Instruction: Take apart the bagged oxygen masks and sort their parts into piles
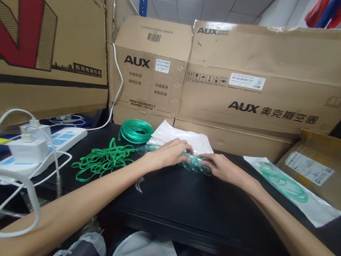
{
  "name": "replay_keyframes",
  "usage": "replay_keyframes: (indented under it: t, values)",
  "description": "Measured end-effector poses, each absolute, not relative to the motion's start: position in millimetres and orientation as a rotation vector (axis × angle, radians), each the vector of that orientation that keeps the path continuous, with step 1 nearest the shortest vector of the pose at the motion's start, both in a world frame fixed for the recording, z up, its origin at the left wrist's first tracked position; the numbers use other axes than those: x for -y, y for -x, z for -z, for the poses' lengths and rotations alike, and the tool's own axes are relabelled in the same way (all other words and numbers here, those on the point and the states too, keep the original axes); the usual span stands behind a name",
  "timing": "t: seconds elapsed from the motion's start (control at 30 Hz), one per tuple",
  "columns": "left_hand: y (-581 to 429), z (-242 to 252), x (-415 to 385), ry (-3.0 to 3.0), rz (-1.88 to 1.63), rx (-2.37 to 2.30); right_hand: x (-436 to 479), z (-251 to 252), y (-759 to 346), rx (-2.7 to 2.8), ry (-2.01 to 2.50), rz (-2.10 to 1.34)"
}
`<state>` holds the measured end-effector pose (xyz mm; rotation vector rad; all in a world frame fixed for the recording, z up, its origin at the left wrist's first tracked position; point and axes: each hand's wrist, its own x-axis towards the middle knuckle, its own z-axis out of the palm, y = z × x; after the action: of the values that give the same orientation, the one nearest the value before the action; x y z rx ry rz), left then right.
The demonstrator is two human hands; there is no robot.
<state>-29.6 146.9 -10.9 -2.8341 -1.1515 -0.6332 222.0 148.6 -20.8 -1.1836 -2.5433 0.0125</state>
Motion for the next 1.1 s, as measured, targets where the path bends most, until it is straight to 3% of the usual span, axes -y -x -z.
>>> replay_keyframes:
  t: [0.57, 0.8, 0.93, 1.1]
  values:
    - [24.5, 1.6, -136.0, 2.77, 0.599, 1.141, -96.1, 34.1, -218.3, 2.406, 1.235, 0.455]
    - [15.7, -7.4, -60.5, 2.796, 1.015, 1.0, -40.3, 29.8, -382.7, 1.928, 1.725, 0.344]
    - [-3.6, 12.9, -19.0, 3.107, 0.931, 0.935, -26.4, 44.9, -481.3, 1.78, 1.916, 0.353]
    - [-27.3, 39.1, -13.6, 3.272, 0.881, 0.894, -39.3, 65.0, -514.9, 1.84, 1.853, 0.34]
